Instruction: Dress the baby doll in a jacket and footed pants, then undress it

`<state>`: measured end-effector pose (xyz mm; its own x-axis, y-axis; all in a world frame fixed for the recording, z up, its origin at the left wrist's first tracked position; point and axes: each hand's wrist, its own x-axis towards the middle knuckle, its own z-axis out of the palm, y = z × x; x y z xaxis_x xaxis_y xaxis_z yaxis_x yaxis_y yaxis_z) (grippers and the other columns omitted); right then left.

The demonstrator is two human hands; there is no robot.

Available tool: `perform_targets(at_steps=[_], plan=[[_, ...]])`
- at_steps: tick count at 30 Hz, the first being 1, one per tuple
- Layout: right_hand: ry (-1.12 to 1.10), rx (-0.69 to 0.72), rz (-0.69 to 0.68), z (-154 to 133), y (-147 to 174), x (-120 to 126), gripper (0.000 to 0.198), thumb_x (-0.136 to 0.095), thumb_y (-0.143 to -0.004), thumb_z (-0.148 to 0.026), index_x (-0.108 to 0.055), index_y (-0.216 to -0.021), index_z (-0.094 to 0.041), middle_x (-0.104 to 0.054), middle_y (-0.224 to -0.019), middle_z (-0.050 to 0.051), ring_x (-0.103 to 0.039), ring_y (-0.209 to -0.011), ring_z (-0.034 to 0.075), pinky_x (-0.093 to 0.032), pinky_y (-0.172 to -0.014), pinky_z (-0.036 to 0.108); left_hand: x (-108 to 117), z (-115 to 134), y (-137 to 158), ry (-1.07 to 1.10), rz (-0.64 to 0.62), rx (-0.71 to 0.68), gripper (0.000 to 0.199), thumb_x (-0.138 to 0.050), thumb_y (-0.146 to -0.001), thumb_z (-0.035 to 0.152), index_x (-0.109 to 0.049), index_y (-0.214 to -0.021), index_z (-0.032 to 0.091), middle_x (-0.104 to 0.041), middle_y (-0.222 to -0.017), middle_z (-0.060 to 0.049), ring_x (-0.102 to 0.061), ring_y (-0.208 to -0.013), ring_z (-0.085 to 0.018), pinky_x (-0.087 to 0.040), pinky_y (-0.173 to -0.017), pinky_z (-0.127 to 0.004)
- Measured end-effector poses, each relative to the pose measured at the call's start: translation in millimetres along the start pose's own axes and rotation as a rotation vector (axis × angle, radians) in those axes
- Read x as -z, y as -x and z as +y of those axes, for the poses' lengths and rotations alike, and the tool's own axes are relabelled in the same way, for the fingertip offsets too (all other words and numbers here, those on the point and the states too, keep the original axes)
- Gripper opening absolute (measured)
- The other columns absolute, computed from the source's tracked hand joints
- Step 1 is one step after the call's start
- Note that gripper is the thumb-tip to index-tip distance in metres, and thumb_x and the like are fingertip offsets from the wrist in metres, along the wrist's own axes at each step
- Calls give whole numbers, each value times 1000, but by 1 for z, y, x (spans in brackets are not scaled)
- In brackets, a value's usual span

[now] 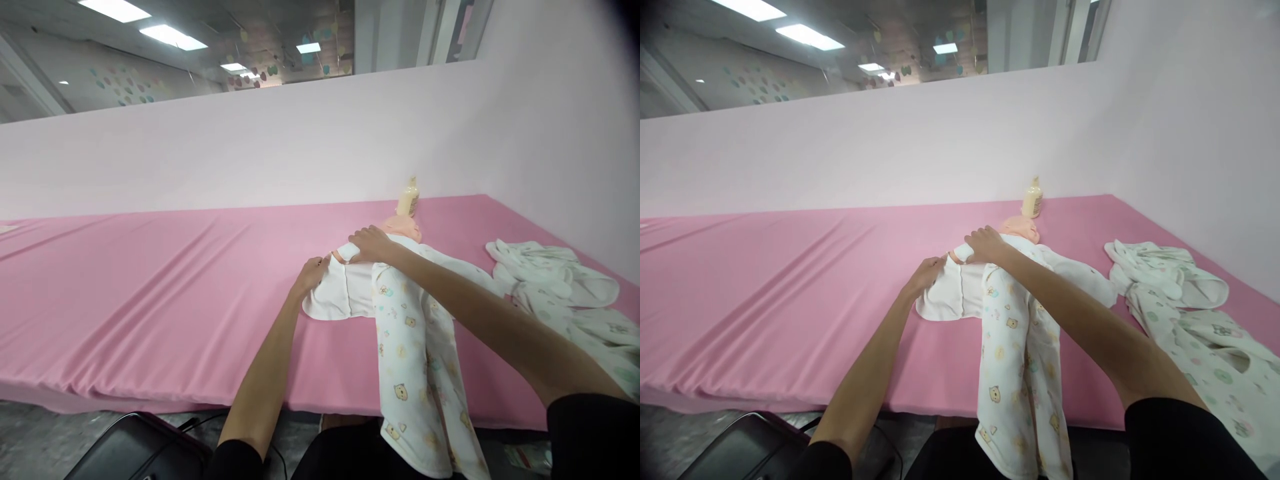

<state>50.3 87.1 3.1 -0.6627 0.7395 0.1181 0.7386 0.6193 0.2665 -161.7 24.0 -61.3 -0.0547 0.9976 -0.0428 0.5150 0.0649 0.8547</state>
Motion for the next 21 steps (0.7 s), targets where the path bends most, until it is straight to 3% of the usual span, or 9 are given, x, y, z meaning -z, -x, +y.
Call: perform_targets(at_steps=[4,10,17,21], plan=[[-11,39,24,-12,-4,-1,42,-60,-90,-44,-61,-119,-14,-68,-116,16,-62,-109,32,-38,-89,40,-9,3,0,-33,160,-112,47,-35,-99,54,-40,-69,18,-44,-67,0,-38,-62,-11,-28,-59,-26],[-15,181,14,-39,-18,2,24,-53,-90,-23,-64,-110,-15,-70,-113,14,-66,-102,28,-39,-78,35,-7,4,2,12,153,-185,48,-36,-98,55,-38,-68,19,-42,-66,0,-36,-63,-11,-28,-58,-25],[-15,196,15,-33,-14,5,17,-55,-88,-24,-66,-101,-20,-73,-104,7,-68,-91,24,-34,-68,31,4,0,4,-21,213,-150,56,-54,-88,60,-27,-60,19,-25,-59,3,-25,-57,-9,-19,-54,-26],[4,201,14,-29,-10,7,19,-57,-91,-30,-67,-104,-20,-73,-106,9,-67,-94,24,-35,-70,31,10,-6,2,-101,206,-135,53,-52,-90,52,-24,-59,19,-22,-59,2,-23,-56,-9,-18,-56,-27]])
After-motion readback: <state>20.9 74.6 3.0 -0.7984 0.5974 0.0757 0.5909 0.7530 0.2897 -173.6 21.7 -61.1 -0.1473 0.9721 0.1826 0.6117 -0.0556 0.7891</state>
